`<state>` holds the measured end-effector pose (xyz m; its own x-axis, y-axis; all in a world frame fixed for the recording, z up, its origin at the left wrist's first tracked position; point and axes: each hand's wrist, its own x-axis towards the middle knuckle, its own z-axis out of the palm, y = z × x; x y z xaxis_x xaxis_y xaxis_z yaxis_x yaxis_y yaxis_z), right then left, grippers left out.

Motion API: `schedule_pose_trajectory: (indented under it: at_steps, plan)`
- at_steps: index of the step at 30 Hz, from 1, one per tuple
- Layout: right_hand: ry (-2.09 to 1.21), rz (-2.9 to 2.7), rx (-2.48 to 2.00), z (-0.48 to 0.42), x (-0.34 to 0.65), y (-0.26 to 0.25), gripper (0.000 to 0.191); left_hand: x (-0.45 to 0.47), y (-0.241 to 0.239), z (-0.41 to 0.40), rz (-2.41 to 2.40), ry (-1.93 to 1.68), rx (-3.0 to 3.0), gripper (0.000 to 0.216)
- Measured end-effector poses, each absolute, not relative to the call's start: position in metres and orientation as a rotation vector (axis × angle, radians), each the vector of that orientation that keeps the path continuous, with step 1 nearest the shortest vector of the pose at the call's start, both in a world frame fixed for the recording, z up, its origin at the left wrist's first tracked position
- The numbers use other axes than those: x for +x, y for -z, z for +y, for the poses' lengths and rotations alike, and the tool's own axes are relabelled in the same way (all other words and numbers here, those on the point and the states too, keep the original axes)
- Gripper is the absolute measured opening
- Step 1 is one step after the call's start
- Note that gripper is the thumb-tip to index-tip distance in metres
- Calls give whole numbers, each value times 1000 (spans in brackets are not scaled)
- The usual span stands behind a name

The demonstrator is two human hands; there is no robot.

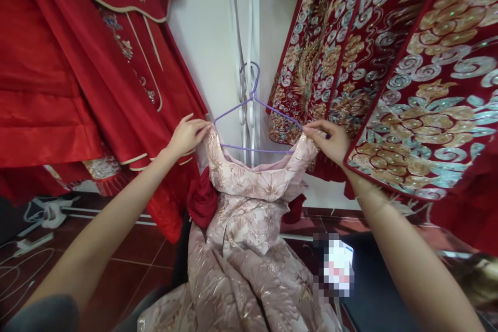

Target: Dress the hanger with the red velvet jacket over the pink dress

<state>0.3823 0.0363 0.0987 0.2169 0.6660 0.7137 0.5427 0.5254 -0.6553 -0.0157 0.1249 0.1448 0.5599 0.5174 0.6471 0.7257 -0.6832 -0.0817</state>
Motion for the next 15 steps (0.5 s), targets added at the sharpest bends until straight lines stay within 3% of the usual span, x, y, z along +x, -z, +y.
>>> schedule_pose_trajectory:
  at_steps: [6, 10, 12, 15]
  plan:
    - [13, -1153, -1069, 49, 392, -85, 18, -27, -142, 115, -1422, 735, -2156, 40]
    - [32, -879, -1105, 39, 386, -49, 21, -47, -110, 115, -1696, 828, -2216, 30]
    - [50, -729, -1119, 28, 379, -28, 22, -54, -87, 115, -1813, 1002, -2386, 21]
    - [-28, -583, -1090, 10, 366, -1, 23, -50, -56, 111, -1943, 1569, -2747, 11]
